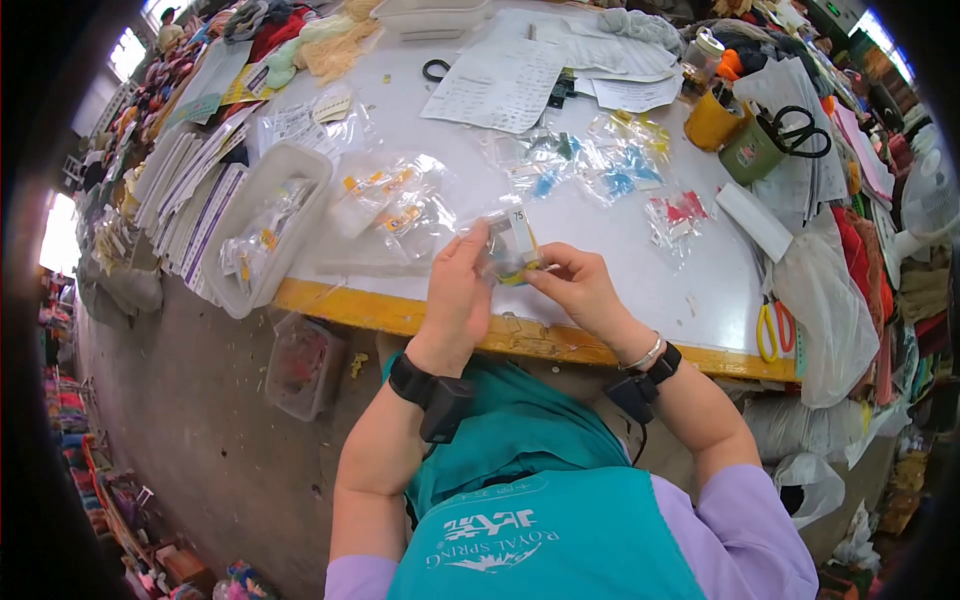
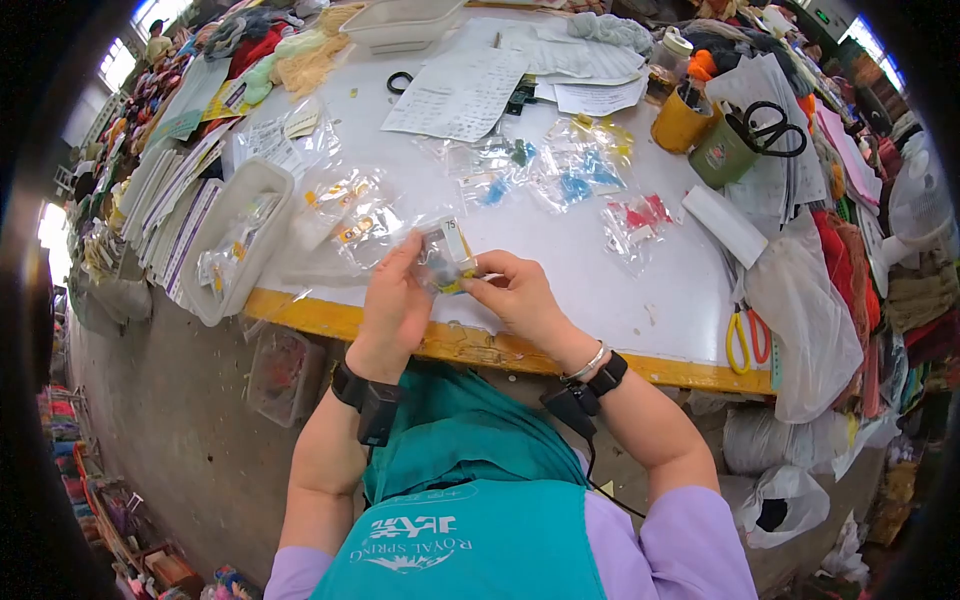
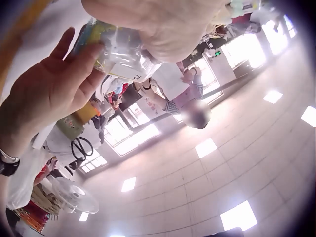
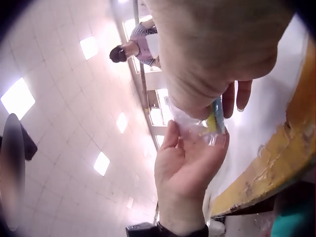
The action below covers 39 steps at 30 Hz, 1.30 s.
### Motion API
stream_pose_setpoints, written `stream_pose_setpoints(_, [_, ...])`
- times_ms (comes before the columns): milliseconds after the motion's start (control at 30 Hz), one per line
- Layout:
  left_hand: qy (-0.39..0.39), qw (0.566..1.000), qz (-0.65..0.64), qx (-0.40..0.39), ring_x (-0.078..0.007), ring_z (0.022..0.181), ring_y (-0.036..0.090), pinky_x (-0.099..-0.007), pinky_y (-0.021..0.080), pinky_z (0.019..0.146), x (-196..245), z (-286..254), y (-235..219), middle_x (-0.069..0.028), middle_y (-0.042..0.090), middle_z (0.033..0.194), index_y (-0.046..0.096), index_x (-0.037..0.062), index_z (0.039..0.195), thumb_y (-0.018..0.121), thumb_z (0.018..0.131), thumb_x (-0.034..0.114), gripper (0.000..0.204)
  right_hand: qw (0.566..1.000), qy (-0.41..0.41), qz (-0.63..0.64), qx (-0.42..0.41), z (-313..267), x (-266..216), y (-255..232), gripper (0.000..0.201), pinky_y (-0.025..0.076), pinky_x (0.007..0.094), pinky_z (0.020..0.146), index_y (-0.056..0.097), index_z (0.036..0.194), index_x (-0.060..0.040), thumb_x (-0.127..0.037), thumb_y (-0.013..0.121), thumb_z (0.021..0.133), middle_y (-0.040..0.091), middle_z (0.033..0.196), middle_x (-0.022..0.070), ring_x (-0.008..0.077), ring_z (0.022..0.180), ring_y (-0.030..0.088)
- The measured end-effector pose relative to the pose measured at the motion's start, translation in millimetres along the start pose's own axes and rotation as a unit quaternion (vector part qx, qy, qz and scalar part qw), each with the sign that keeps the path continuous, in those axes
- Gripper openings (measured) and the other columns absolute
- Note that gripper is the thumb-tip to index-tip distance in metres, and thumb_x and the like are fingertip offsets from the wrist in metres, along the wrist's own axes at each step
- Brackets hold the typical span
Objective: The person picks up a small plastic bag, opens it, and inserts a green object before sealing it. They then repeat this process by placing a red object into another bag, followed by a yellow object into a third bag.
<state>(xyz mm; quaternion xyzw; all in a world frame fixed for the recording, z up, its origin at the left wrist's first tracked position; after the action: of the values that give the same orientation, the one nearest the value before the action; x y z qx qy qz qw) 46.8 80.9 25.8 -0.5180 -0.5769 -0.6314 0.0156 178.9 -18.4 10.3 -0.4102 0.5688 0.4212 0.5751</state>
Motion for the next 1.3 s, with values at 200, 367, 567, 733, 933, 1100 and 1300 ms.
stream_pose_setpoints(200, [-0.07,0.993,0.084,0.043,-0.0154,0.082,0.064,-0.0301,0.051,0.071,1.9,-4.0,-6.8,-0.0064,0.066,0.095,0.063,0.0012,0.104,0.055,0.097,0.019,0.021,0.966,-0.196,-0.171,-0.003,-0.1,-30.5,-8.7,0.011,0.042,0.0343,0.099,0.07,0.092,-0.0042,-0.006,0.072,0.081,0.062,0.119,0.0086,0.0232,0.115,0.055])
stream_pose_setpoints(367, [-0.286,0.932,0.013,-0.221,-0.0102,0.072,0.06,-0.0222,0.047,0.061,-10.8,-4.2,-35.9,-0.0033,0.065,0.085,0.064,0.0003,0.102,0.049,0.099,0.03,0.034,0.985,-0.162,-0.008,-0.057,11.5,-42.7,-8.4,0.007,0.042,0.0328,0.098,0.068,0.089,-0.0034,-0.006,0.07,0.084,0.067,0.108,0.0063,0.0205,0.113,0.056])
stream_pose_setpoints(567, [0.04,0.957,0.279,0.072,-0.0079,0.09,0.051,-0.0237,0.041,0.075,-0.7,-18.0,-9.7,-0.0066,0.059,0.112,0.054,0.0043,0.125,0.038,0.102,0.037,0.043,0.985,0.002,0.164,0.054,4.8,-29.4,-1.4,0.012,0.047,0.0229,0.076,0.061,0.099,0.0001,-0.012,0.06,0.095,0.063,0.092,0.0003,0.0068,0.084,0.056])
stream_pose_setpoints(733, [0.212,0.914,0.341,-0.064,-0.0129,0.108,0.047,-0.029,0.04,0.095,0.7,-27.4,19.2,-0.0085,0.052,0.121,0.039,0.0036,0.139,0.041,0.102,0.025,0.043,0.982,-0.024,0.17,0.082,0.9,-18.1,34.6,0.012,0.045,0.0226,0.074,0.054,0.104,-0.0022,-0.013,0.053,0.099,0.057,0.087,-0.0009,0.0061,0.081,0.052])
stream_pose_setpoints(933, [0.275,0.855,0.438,-0.048,-0.0161,0.103,0.053,-0.0299,0.045,0.089,-2.3,-24.6,6.8,-0.0111,0.054,0.113,0.05,-0.0014,0.128,0.051,0.097,0.012,0.034,0.994,-0.061,0.049,0.077,0.5,-25.6,31.6,0.012,0.048,0.0244,0.07,0.05,0.106,-0.0015,-0.011,0.052,0.099,0.057,0.086,0.0016,0.0069,0.079,0.053])
stream_pose_setpoints(1100, [0.186,0.902,0.38,-0.089,-0.0102,0.102,0.057,-0.0251,0.047,0.087,8.6,-19.0,-5.6,-0.0062,0.06,0.116,0.055,-0.0005,0.123,0.056,0.096,0.009,0.028,0.994,-0.032,0.068,0.076,-2.6,-34.4,27.8,0.015,0.053,0.0248,0.063,0.052,0.104,0.0005,-0.01,0.057,0.096,0.061,0.088,0.0039,0.0079,0.077,0.058])
stream_pose_setpoints(1300, [0.089,0.941,0.301,-0.126,-0.0097,0.103,0.057,-0.0262,0.047,0.09,13.0,-21.8,-4.4,-0.005,0.062,0.112,0.056,0.0003,0.123,0.059,0.096,0.012,0.03,0.996,-0.028,0.072,0.052,-7.8,-35.0,24.1,0.015,0.055,0.0237,0.063,0.054,0.103,0.0016,-0.011,0.058,0.096,0.061,0.088,0.0039,0.0067,0.076,0.059])
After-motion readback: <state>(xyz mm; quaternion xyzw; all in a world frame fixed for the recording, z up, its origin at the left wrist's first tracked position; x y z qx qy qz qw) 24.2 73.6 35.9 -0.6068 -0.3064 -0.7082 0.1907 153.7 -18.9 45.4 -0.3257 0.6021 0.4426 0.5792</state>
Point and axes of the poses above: each hand's wrist, its own z-axis towards the middle knuckle, its own y-axis out of the palm, x = y × z, the point moved 2 cm from there along z, towards the middle knuckle
